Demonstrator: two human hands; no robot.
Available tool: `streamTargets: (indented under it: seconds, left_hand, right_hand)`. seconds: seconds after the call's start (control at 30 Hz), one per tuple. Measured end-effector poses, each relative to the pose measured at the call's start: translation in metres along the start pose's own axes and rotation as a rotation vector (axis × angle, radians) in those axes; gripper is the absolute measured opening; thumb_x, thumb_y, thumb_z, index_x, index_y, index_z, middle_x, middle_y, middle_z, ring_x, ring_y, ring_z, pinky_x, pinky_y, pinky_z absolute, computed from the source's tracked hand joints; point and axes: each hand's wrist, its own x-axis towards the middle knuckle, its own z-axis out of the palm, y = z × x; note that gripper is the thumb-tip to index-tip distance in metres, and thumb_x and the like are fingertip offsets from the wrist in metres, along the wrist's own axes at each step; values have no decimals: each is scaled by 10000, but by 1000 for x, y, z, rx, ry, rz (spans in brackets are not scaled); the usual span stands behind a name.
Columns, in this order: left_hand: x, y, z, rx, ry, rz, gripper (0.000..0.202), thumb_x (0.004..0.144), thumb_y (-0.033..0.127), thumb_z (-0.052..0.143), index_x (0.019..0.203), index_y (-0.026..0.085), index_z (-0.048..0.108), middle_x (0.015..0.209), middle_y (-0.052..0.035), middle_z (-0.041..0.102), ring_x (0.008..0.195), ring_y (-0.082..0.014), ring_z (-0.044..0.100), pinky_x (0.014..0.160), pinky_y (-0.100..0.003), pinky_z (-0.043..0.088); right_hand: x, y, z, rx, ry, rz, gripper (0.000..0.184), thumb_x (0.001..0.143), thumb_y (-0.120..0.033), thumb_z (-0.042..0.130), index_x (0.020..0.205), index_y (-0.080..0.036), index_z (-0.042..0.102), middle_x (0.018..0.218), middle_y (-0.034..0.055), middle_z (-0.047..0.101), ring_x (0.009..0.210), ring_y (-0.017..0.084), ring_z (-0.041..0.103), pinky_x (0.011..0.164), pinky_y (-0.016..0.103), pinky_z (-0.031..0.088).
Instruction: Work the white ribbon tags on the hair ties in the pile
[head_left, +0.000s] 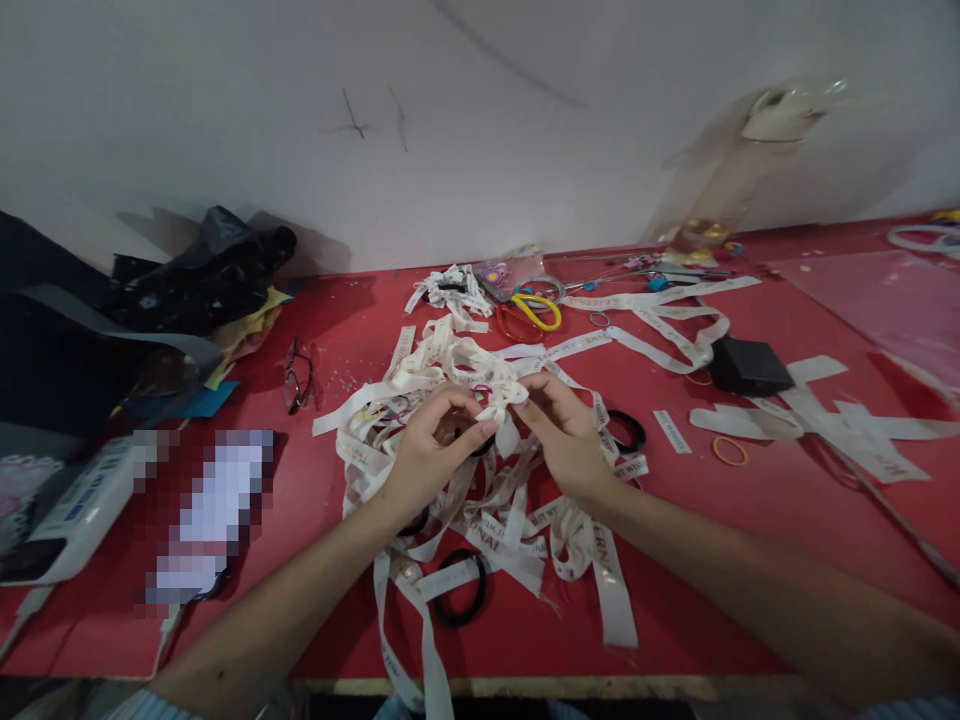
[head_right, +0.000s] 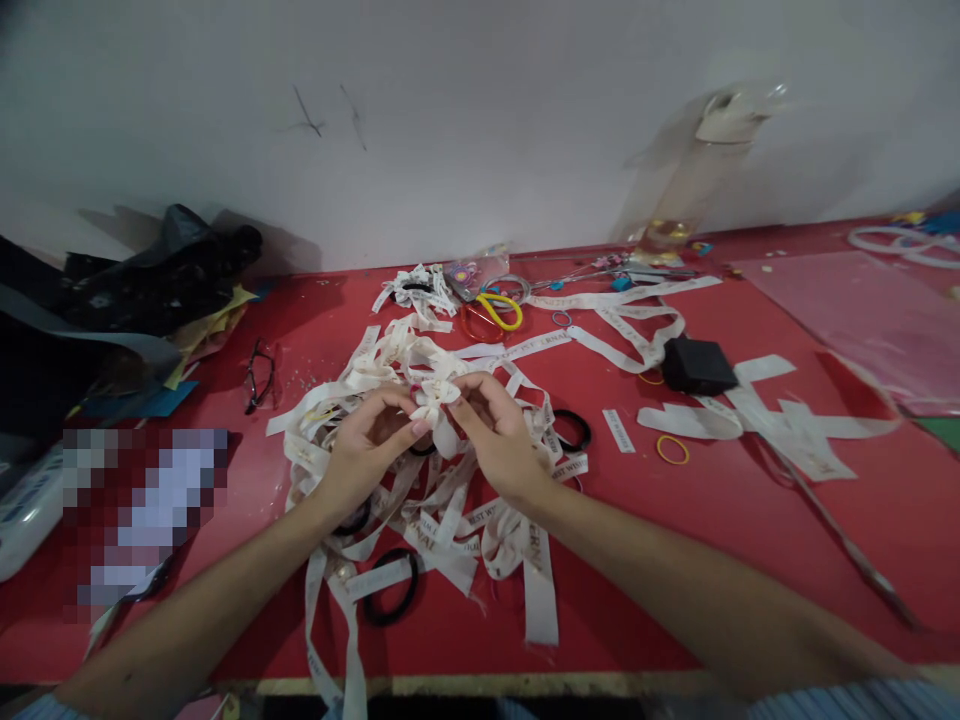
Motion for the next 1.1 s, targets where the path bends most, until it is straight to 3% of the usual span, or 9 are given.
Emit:
streamTargets:
  seconds: [0.13,0.37,0.63,0.87,1.0,1.1]
  left_hand:
    - [-1,1,1,21,0,-44,172,825,327,684,802,187,587,835,5,550,729,-105,530,670,-206,444]
    - [2,-2,-2,-178,19,-180,242,822,396,679,791,180,574,698,26,570,624,-98,550,633,-219,470]
    - [2,-3,-6,-420,29,-238,264,812,395,692,746,183,550,668,30,550,606,-93,549,612,-215,472]
    - [2,-5,-4,-335,25,-165,167,853,334,653,784,200,582,771,23,537,656,-97,533,643,-228,450]
    - [1,-6,-6,-270,36,-157,265,854,345,645,682,184,525,679,36,448,617,-96,433,609,-221,387]
    - [2,-6,-7,-231,32,-158,295,845,357,655,660,178,510,653,42,419,598,-92,385,591,-217,354]
  right_hand:
    - [-1,-2,2,-22,-16,-4,216,873,-442,611,904,-237,549,775,-13,529,672,127,496,608,241,445]
    - [-1,-2,6,44,-152,-20,264,849,-408,665,998,-233,534,938,22,590,873,147,590,751,265,513]
    - [-3,-5,5,13,-98,-30,201,855,-409,659,908,-233,577,825,10,599,715,133,572,608,255,504]
    - [-4,-2,5,-33,-146,-30,199,885,-401,620,975,-229,577,888,21,588,776,137,570,662,258,488]
    - [-4,-3,4,-77,-57,-52,169,918,-363,566,1034,-240,561,956,35,586,817,147,567,704,266,494]
    - [-3,-5,3,-138,-100,-136,135,909,-274,557,1038,-237,577,1085,60,573,956,173,570,813,297,494]
